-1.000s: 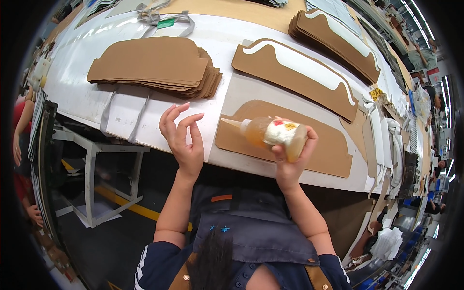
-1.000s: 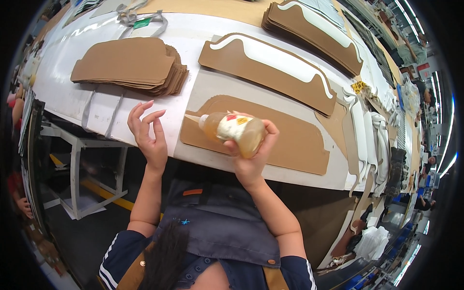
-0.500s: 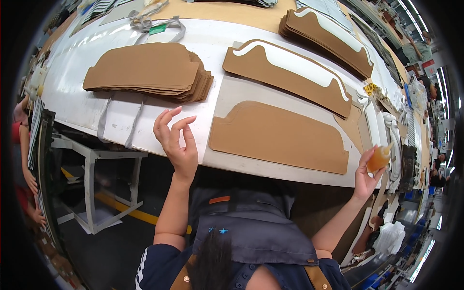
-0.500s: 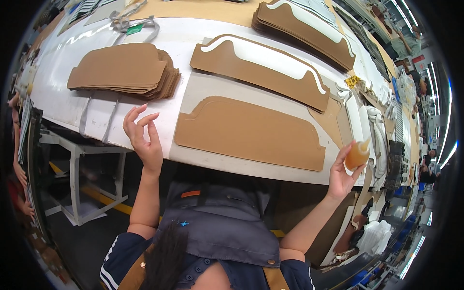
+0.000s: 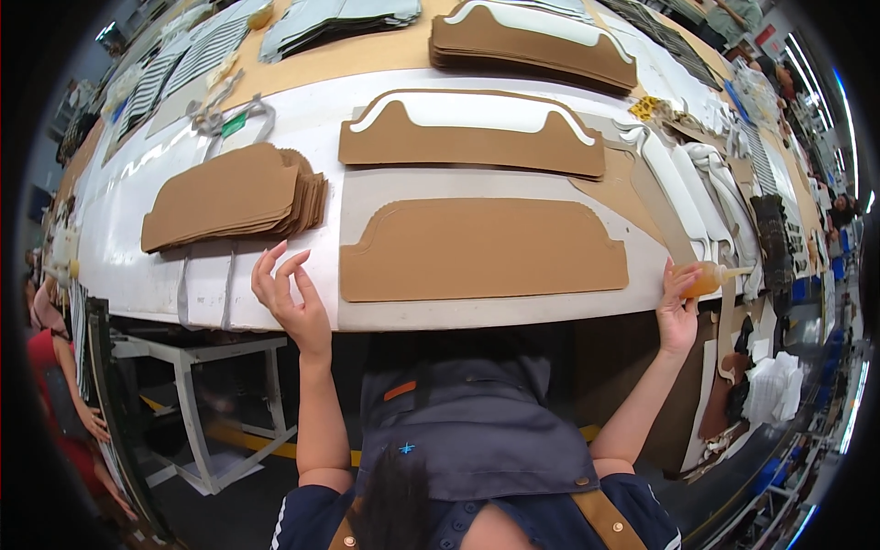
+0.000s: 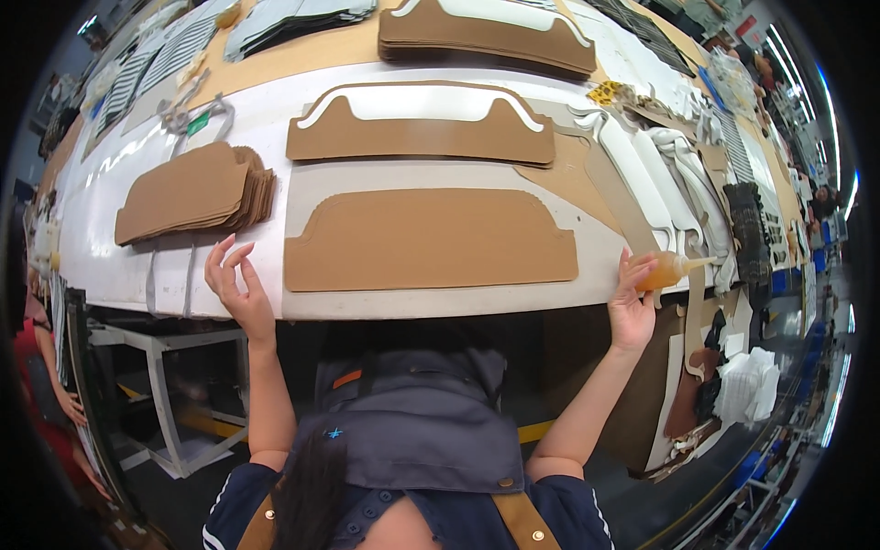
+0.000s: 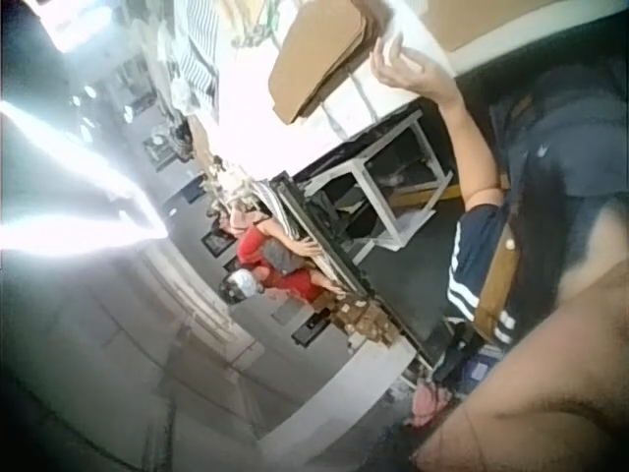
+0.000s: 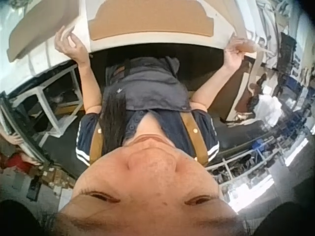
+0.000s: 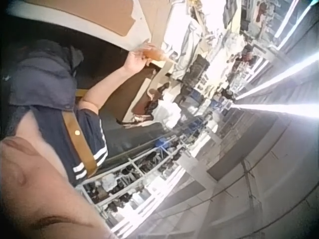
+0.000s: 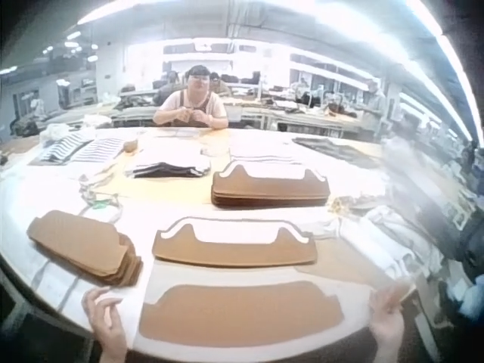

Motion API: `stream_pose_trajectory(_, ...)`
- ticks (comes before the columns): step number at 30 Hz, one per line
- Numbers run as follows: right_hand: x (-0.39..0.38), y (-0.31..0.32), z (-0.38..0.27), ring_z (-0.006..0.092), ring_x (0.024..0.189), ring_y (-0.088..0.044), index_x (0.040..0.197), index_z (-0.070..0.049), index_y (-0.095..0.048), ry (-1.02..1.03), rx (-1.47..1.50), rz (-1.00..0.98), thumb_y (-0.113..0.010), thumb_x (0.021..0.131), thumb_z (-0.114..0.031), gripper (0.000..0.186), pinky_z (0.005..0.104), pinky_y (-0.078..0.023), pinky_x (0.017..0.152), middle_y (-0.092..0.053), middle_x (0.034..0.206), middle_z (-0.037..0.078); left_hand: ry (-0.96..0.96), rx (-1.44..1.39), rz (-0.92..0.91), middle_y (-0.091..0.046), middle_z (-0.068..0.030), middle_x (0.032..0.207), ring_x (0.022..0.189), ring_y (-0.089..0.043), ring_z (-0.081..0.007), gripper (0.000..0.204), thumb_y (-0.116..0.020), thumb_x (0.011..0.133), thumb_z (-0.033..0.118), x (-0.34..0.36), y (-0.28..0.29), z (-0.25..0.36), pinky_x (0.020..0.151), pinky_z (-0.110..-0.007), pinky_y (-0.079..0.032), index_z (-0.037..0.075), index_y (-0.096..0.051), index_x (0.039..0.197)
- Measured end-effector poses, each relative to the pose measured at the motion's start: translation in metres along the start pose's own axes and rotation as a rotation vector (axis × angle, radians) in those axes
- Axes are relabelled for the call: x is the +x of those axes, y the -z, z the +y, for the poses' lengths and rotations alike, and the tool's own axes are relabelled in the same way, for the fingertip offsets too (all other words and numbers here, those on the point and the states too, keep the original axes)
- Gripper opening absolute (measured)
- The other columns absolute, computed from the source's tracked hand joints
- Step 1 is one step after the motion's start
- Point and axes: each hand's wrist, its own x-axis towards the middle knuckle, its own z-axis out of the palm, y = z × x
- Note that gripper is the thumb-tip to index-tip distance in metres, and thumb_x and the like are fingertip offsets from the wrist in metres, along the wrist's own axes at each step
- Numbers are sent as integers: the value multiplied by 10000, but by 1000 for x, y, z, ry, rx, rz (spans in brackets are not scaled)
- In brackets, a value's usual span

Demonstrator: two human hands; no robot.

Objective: Applying white adhesive lining to brown leather parts and spreading glue.

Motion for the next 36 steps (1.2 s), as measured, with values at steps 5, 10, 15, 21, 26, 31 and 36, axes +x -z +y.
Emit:
stream_pose_trajectory(5,-34,1,-38,134,608,-451,1012,-40,-655,56,-993,-167,-419,1149,-445,488,298,-390,596,-566,759,20,-31,59,-12,-648,-110,1343,1354,-510,-315,177,-592,998,-32,0,1,-2,1169,-461,-359,38,-728,1089)
stream_pose_trajectory(10,-10,-42,-84,103,709,-592,1034,-16,-709,1205,-1749,0,-549,1124,-345,377,252,-449,640,-650,802,15,-74,58,0,-646,-123,1322,1347,-506,-328,212,-598,959,-76,-1,2,-6,1144,-474,-377,39,-723,1087)
stream_pose_trajectory(15,58,-70,-129,178,960,-699,1188,2,-737,1120,-2428,-35,-686,1017,-159,240,303,-530,868,-762,1052,92,-78,70,-10,-648,-118,1318,1340,-510,-322,186,-590,990,-61,0,-4,-7,1144,-472,-375,39,-719,1080)
stream_pose_trajectory(21,127,-101,-125,285,1180,-622,1172,-52,-727,1609,-3069,-70,-785,922,-252,325,426,-438,1042,-737,1206,122,-84,86,-24,-637,-118,1316,1344,-501,-321,179,-583,997,-56,-1,0,-8,1137,-473,-380,33,-713,1080)
stream_pose_trajectory(26,152,-113,-137,308,1235,-583,1200,-100,-733,1315,-3240,526,-833,834,-440,510,489,-374,1064,-724,1200,93,-58,95,-44,-629,-117,1309,1332,-501,-320,176,-580,996,-49,-1,-2,-6,1128,-470,-383,33,-714,1077)
stream_pose_trajectory(31,153,-140,-136,325,1272,-566,1110,-146,-771,1107,-3286,523,-856,787,-515,497,524,-338,1071,-724,1224,97,-64,101,-55,-627,-119,1307,1332,-500,-319,175,-582,990,-52,1,-5,-6,1128,-470,-385,33,-712,1070)
stream_pose_trajectory(36,127,-228,-92,129,786,-655,1098,-43,-732,853,-2919,-177,-792,897,-267,307,292,-517,728,-721,886,54,-99,41,-36,-628,-126,1317,1331,-513,-325,164,-577,995,-53,4,-5,-2,1129,-467,-390,23,-702,1070)
